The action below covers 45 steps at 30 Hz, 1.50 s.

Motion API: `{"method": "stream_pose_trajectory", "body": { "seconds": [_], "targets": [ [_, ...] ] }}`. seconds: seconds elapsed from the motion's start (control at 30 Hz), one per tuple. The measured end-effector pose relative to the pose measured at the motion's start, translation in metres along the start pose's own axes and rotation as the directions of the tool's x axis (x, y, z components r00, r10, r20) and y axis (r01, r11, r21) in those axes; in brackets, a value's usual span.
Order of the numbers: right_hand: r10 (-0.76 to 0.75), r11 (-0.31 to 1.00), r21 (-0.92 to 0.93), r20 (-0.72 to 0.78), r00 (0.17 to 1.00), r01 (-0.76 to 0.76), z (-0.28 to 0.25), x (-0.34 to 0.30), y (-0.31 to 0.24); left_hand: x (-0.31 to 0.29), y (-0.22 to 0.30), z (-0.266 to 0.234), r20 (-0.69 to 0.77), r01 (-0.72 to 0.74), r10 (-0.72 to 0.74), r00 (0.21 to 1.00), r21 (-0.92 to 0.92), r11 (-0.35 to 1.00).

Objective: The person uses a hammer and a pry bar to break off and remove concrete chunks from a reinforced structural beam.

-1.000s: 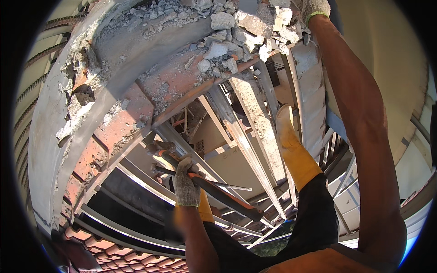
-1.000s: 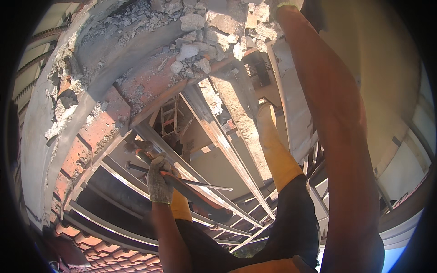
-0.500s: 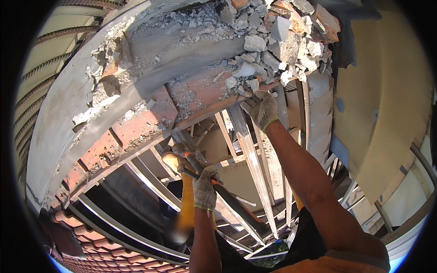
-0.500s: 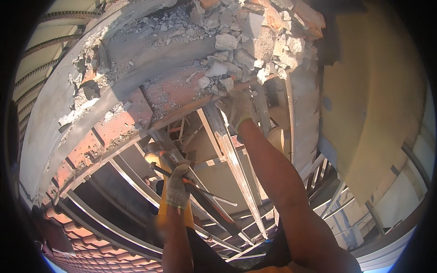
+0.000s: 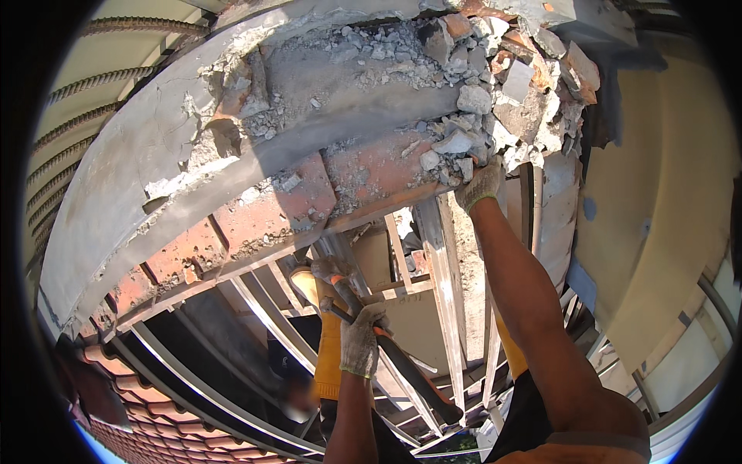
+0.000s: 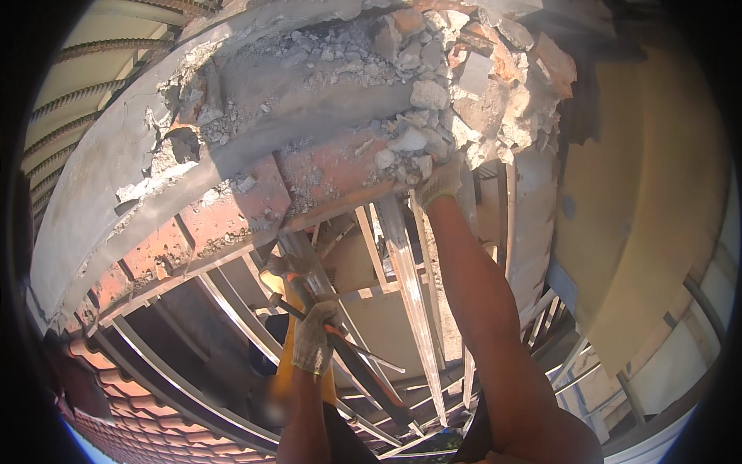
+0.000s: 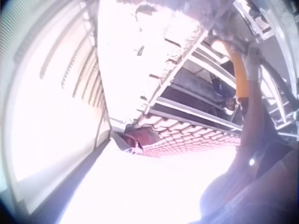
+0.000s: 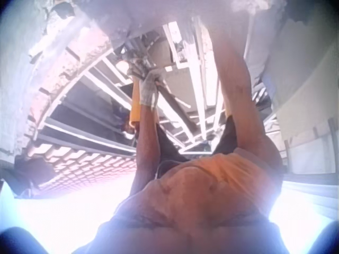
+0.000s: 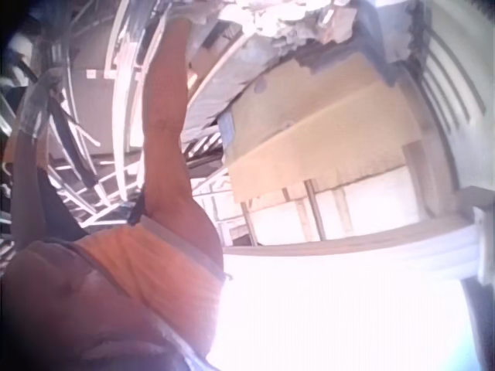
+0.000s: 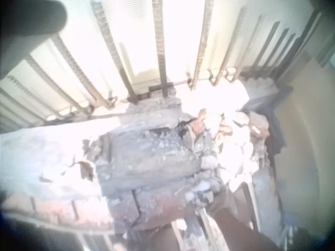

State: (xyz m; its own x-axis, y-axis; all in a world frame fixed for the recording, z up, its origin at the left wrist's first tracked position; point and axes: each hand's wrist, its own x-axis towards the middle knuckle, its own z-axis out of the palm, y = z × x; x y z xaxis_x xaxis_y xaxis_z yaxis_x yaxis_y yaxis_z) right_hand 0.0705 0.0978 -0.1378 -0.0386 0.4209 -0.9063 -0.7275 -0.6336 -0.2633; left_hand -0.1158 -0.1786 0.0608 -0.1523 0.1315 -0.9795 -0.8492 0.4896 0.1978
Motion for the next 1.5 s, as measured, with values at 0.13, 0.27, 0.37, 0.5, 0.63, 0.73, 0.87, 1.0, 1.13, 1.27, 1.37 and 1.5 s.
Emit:
{"method": "stream_pose_trajectory", "body": {
  "seconds": [0.13, 0.27, 0.37, 0.5, 0.63, 0.73, 0.87, 1.0, 1.13, 1.27, 1.37, 1.5],
  "targets": [
    [-0.076, 0.994, -0.071, 0.06, 0.995, 0.08, -0.012, 0.011, -0.002, 0.001, 0.004, -0.004, -0.001, 0.007, -0.007, 1.0, 0.018, 1.0],
    [-0.109, 0.96, -0.273, -0.185, 0.977, 0.056, 0.011, -0.025, 0.012, -0.001, 0.002, -0.009, 0.005, 0.017, -0.017, 1.0, 0.029, 0.999],
    [-0.29, 0.783, -0.617, -0.261, 0.921, 0.071, 0.03, -0.073, 0.022, 0.001, 0.003, -0.01, -0.025, 0.026, -0.026, 0.999, 0.02, 0.999],
    [-0.591, -0.464, -0.728, 0.679, 0.436, 0.505, 0.07, -0.103, 0.036, 0.001, 0.0, -0.01, -0.01, 0.003, -0.003, 1.0, 0.015, 1.0],
    [0.249, -0.842, 0.068, 0.929, 0.274, 0.536, 0.188, -0.082, -0.001, -0.004, 0.004, -0.004, 0.017, -0.029, 0.028, 0.999, 0.012, 1.0],
    [0.467, -0.826, 0.21, 0.775, 0.426, 0.523, 0.217, -0.076, 0.001, -0.009, 0.01, -0.007, -0.017, -0.052, 0.053, 0.998, 0.026, 0.998],
    [0.514, -0.809, 0.287, 0.768, 0.382, 0.513, 0.21, -0.08, 0.004, -0.01, 0.015, -0.019, -0.012, -0.066, 0.066, 0.998, -0.002, 0.998],
    [0.523, -0.791, 0.334, 0.803, 0.284, 0.512, 0.209, -0.092, 0.016, -0.007, 0.009, -0.025, -0.059, -0.105, 0.105, 0.993, 0.007, 0.994],
    [0.586, -0.769, 0.389, 0.746, 0.316, 0.507, 0.198, -0.077, -0.006, -0.009, 0.001, -0.024, -0.077, -0.106, 0.1, 0.992, -0.073, 0.992],
    [0.549, -0.813, 0.362, 0.739, 0.392, 0.456, 0.201, -0.074, 0.008, -0.009, 0.003, -0.024, -0.084, -0.069, 0.064, 0.994, -0.067, 0.995],
    [0.544, -0.839, 0.406, 0.666, 0.511, 0.363, 0.213, -0.074, 0.005, -0.011, -0.002, -0.021, -0.068, -0.061, 0.052, 0.996, -0.138, 0.989],
    [0.637, -0.768, 0.497, 0.534, 0.556, 0.403, 0.243, -0.094, 0.001, -0.017, -0.004, -0.022, -0.071, -0.053, 0.044, 0.996, -0.128, 0.99]
  ]
}}
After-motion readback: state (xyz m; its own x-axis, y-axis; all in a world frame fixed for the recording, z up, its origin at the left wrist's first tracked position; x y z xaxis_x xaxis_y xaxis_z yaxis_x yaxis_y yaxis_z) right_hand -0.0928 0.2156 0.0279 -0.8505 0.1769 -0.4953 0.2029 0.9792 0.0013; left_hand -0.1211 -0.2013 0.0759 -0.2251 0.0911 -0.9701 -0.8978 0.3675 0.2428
